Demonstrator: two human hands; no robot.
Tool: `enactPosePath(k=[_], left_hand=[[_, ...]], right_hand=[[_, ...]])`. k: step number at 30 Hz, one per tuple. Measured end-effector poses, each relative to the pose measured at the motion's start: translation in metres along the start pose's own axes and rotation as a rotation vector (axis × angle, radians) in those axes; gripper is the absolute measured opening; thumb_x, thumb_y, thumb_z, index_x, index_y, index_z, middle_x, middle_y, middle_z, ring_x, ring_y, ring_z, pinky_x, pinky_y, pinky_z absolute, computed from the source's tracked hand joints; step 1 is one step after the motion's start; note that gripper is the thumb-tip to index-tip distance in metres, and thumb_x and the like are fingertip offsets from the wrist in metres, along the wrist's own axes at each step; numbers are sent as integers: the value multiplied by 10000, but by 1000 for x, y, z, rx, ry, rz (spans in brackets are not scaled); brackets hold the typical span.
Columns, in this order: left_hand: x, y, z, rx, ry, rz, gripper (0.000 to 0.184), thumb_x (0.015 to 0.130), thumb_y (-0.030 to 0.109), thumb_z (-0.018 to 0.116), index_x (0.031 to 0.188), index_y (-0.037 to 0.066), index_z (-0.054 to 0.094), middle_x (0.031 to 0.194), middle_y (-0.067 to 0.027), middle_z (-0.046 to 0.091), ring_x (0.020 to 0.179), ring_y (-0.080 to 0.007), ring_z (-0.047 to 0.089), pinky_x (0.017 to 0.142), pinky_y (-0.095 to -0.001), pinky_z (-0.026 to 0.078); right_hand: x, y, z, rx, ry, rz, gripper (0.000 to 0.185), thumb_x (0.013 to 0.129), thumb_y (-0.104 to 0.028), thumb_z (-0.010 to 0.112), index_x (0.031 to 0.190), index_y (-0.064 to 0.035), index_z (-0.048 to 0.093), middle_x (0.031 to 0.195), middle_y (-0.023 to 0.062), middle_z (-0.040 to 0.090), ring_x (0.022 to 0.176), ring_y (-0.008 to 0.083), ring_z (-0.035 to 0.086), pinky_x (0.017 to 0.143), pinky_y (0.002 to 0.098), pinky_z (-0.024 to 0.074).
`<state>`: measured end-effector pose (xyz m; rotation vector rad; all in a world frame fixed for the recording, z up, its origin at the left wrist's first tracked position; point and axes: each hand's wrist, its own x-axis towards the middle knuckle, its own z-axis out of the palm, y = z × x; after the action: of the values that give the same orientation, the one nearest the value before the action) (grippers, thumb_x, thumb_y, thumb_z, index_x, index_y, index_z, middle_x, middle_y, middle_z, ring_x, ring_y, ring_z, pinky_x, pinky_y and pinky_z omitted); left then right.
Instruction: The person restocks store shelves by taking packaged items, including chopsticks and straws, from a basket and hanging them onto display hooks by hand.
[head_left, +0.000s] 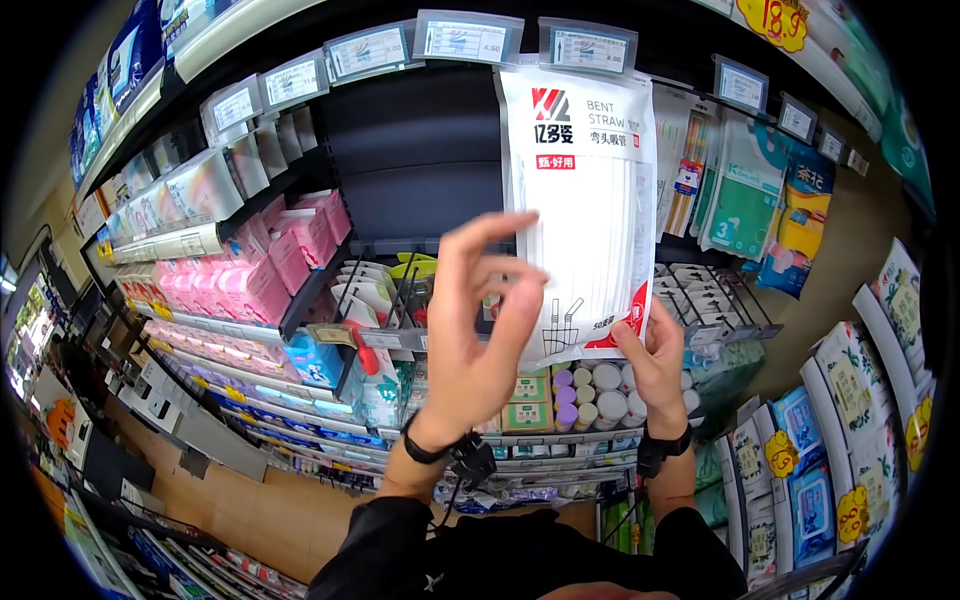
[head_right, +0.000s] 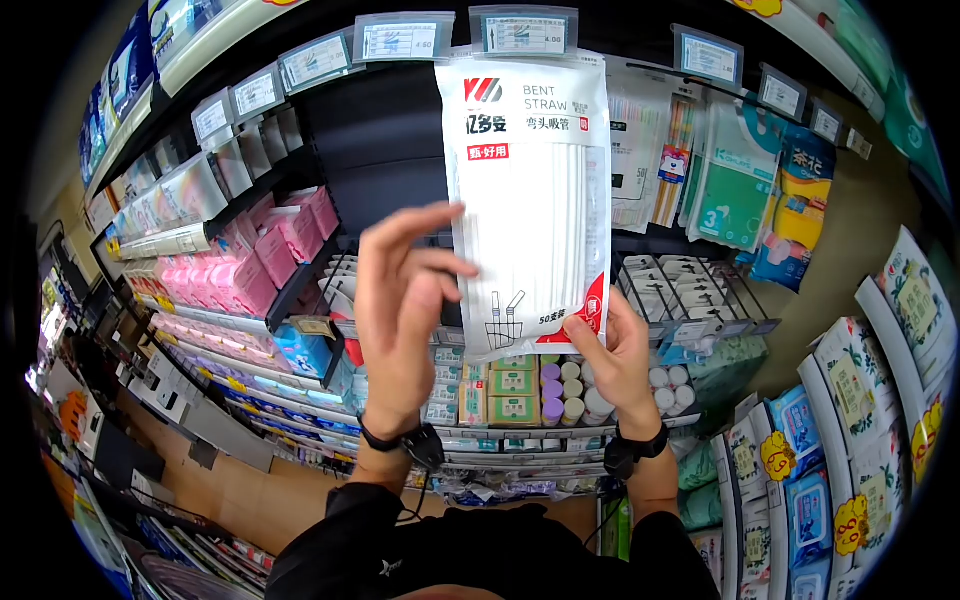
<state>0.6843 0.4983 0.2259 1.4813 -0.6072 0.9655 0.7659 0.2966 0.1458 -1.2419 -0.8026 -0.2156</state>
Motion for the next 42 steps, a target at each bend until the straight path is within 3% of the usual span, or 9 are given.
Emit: enactPosePath(k=[1, 3, 7, 13, 28, 36, 42], left_hand=[[14, 7, 3, -1, 0, -1, 493, 1014, 345, 550, 1335, -21, 470, 1344, -210, 567, 977, -192, 653, 851, -283, 483], [40, 17, 7, -116, -57, -75, 575, 1058, 472, 391, 1350, -18, 460, 1409, -237, 517, 1029, -245, 677, 846, -304, 492], [73, 26, 17, -240, -170, -119, 658, 1085, 534, 245, 1367, -26, 445, 1454, -249, 460, 1132, -321, 659, 870, -361, 500], [91, 13, 33, -292, -152, -51, 709, 1068, 578, 278, 1364, -48, 431, 1455, -251, 408, 1204, -356, 616, 927, -395, 488], [99, 8, 46, -385, -47, 0, 764, 1056, 589, 308, 1414, -86, 312, 1432, -260, 344, 1292, -395, 538, 996, -459, 465], [97, 13, 46, -442, -15, 66, 634, 1058, 549, 356, 1345, -10, 433, 1376, -194, 398, 1238, -389, 577, 999, -467, 464], [97, 9, 41, -410, -53, 78, 533, 1066, 455, 336, 1369, 30, 446, 1448, -196, 389, 1226, -394, 588, 984, -469, 480]], right_hand=[[0, -1, 0, 0, 1, 0, 356, 975, -20, 614, 1306, 82, 533, 1198, 117, 663, 1060, 112, 620, 928, 265, 489], [1, -2, 0, 0, 14, 8, 357, 974, -20, 619, 1306, 81, 535, 1199, 116, 663, 1063, 111, 618, 934, 265, 485], [5, -5, 0, -15, 13, -8, 356, 975, -24, 621, 1305, 80, 535, 1199, 115, 663, 1067, 108, 615, 936, 265, 484], [3, 0, 1, -37, 25, -11, 254, 977, -23, 619, 1214, 55, 575, 1115, 67, 658, 1012, 82, 596, 894, 259, 478], [6, 2, -10, -58, 48, -21, 235, 973, -33, 623, 1190, 51, 594, 1097, 62, 666, 995, 81, 604, 885, 256, 483], [5, -1, -12, -44, 23, -1, 290, 971, -32, 621, 1244, 54, 577, 1136, 75, 666, 1030, 94, 611, 908, 268, 483], [2, -7, -13, -34, 5, 2, 325, 971, -15, 608, 1283, 61, 558, 1165, 84, 660, 1052, 102, 612, 925, 269, 484]])
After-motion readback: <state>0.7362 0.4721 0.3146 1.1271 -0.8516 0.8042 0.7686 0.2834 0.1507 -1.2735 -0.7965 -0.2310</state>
